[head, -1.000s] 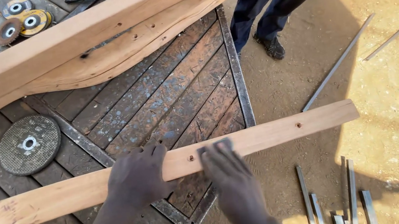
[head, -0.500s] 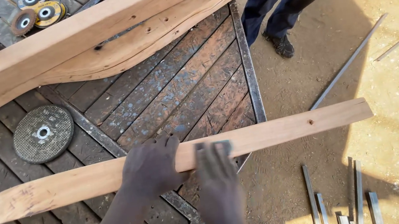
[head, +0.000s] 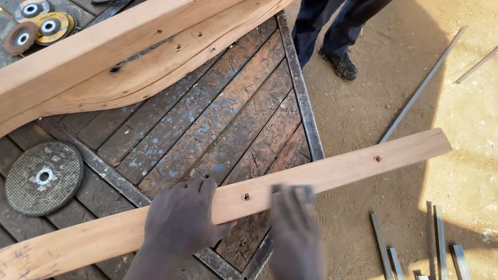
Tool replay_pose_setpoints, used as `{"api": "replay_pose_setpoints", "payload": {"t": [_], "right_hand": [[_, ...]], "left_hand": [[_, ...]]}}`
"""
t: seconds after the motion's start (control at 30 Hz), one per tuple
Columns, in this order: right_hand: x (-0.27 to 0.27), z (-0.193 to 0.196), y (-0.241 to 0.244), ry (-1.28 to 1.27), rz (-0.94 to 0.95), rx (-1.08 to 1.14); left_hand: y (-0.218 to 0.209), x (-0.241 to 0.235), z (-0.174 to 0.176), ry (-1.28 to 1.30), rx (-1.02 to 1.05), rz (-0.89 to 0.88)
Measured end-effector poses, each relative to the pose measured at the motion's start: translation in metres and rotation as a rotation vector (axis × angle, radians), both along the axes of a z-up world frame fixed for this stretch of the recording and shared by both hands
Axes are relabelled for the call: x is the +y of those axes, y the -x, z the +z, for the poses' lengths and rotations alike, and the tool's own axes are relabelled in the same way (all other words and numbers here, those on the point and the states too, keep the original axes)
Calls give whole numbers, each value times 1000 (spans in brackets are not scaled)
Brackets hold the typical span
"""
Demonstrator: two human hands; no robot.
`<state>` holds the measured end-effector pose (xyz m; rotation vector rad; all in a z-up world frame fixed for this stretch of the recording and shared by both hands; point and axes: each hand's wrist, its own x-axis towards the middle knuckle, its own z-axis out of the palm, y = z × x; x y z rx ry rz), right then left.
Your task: Sanding a wooden plank manually with sandpaper on a workbench
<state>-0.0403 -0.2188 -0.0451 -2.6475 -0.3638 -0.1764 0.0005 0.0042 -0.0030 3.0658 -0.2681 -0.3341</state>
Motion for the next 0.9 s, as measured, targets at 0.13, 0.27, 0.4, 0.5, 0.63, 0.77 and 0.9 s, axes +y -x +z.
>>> {"api": "replay_pose_setpoints", "payload": {"t": [0.13,0.27,0.4,0.5,0.63,0.77,0.9], "right_hand": [[-23,3,-17,-2,441,-131],[-132,15,-86,-71,153,55],[-215,-25,-131,-43,-131,69],[-145,-17,-109,-76,-172,-34],[-15,-6,-44,-80,216,-121],[-61,-5,-65,-147,478,-81],[-209,-50,-122,-142,193,-141]], "left_hand": [[-4,-3,5,-26,47,25],[-2,-2,3,-40,42,-6],[-5,-1,-5,-28,22,-3],[0,-1,-4,-58,22,-9],[-4,-2,-1,-77,79,-5],[-3,1,-10,-69,14,-24],[0,4,-13,-102,-26,-46]]}}
